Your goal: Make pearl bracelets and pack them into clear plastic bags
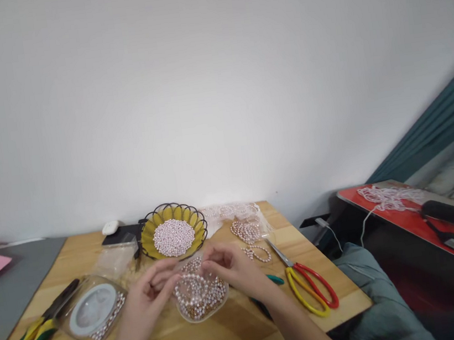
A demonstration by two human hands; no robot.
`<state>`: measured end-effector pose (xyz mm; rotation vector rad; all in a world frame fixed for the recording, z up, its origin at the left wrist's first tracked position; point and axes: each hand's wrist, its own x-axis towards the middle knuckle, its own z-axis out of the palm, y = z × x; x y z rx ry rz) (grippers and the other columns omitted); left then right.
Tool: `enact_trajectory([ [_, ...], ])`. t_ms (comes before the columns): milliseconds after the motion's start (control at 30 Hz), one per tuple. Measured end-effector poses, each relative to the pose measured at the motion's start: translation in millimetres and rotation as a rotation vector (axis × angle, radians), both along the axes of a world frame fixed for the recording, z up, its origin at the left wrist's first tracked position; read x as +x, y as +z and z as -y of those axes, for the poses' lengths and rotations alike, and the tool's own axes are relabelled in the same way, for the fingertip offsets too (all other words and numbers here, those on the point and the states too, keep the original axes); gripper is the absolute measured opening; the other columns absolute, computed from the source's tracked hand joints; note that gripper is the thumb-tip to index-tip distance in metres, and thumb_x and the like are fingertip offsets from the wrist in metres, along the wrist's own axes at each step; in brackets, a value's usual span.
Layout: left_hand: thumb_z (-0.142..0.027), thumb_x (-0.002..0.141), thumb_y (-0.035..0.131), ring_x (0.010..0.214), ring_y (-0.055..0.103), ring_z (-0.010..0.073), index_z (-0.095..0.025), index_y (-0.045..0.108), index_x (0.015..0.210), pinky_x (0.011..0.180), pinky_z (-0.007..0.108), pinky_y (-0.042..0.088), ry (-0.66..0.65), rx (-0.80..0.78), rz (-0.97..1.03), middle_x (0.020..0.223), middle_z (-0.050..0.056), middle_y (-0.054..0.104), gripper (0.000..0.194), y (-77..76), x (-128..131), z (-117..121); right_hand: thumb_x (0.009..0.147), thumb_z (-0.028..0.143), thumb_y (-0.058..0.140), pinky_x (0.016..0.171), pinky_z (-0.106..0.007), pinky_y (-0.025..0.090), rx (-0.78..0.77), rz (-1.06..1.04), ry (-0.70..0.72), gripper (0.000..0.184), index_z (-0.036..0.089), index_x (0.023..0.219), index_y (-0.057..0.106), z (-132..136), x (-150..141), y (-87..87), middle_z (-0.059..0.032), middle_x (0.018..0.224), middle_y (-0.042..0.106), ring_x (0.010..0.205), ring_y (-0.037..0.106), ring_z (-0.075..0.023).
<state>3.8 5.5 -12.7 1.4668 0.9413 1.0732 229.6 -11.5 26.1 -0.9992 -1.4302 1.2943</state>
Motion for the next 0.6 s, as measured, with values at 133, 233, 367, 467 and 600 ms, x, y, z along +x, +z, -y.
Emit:
enact_trajectory([
  [133, -0.050, 0.091, 0.066, 0.062, 0.067, 0.0162, -0.021, 0.072, 0.086, 0.056, 0.022, 0.052, -0.014, 0.098, -0.155, 0.070, 0.000, 0.071, 0.030, 7.4, -5, 3, 0.086, 0.038, 0.076, 0.061, -0.025, 0.051, -0.020, -0.017, -0.016, 0.022, 0.018, 0.081, 0.066, 3, -1, -7.7, 0.0012, 0.066, 0.071, 0.060, 0.067, -0.0136],
  [233, -0.048, 0.095, 0.060, 0.051, 0.057, 0.0129, -0.022, 0.071, 0.086, 0.049, 0.020, 0.045, -0.055, 0.128, -0.261, 0.060, -0.004, 0.063, 0.030, 16.0, -11, 9, 0.087, 0.038, 0.075, 0.062, -0.026, 0.054, -0.034, -0.049, -0.010, 0.021, 0.018, 0.089, 0.070, 8, 0, -8.7, -0.0007, 0.070, 0.075, 0.062, 0.070, -0.0146],
  [367, -0.049, 0.097, 0.056, 0.053, 0.056, 0.0133, -0.023, 0.068, 0.090, 0.049, 0.020, 0.044, -0.102, 0.104, -0.316, 0.062, -0.004, 0.061, 0.029, 21.4, -16, 15, 0.088, 0.038, 0.075, 0.064, -0.026, 0.056, -0.014, -0.068, 0.029, 0.021, 0.018, 0.090, 0.071, 15, 1, -8.6, -0.0026, 0.074, 0.077, 0.068, 0.074, -0.0158],
  [467, -0.049, 0.095, 0.058, 0.057, 0.055, 0.0138, -0.023, 0.067, 0.090, 0.051, 0.020, 0.044, -0.091, 0.141, -0.336, 0.064, -0.004, 0.059, 0.028, 23.6, -15, 17, 0.091, 0.039, 0.073, 0.063, -0.025, 0.055, 0.003, -0.065, 0.040, 0.021, 0.018, 0.092, 0.071, 18, -1, -11.9, -0.0021, 0.073, 0.076, 0.067, 0.073, -0.0149],
  [600, -0.051, 0.095, 0.059, 0.057, 0.057, 0.0139, -0.022, 0.069, 0.087, 0.051, 0.020, 0.046, -0.067, 0.162, -0.318, 0.063, -0.003, 0.061, 0.031, 25.5, -14, 20, 0.091, 0.041, 0.072, 0.065, -0.027, 0.058, -0.016, -0.095, 0.050, 0.022, 0.019, 0.095, 0.073, 19, -4, -16.4, -0.0013, 0.073, 0.075, 0.067, 0.074, -0.0158],
])
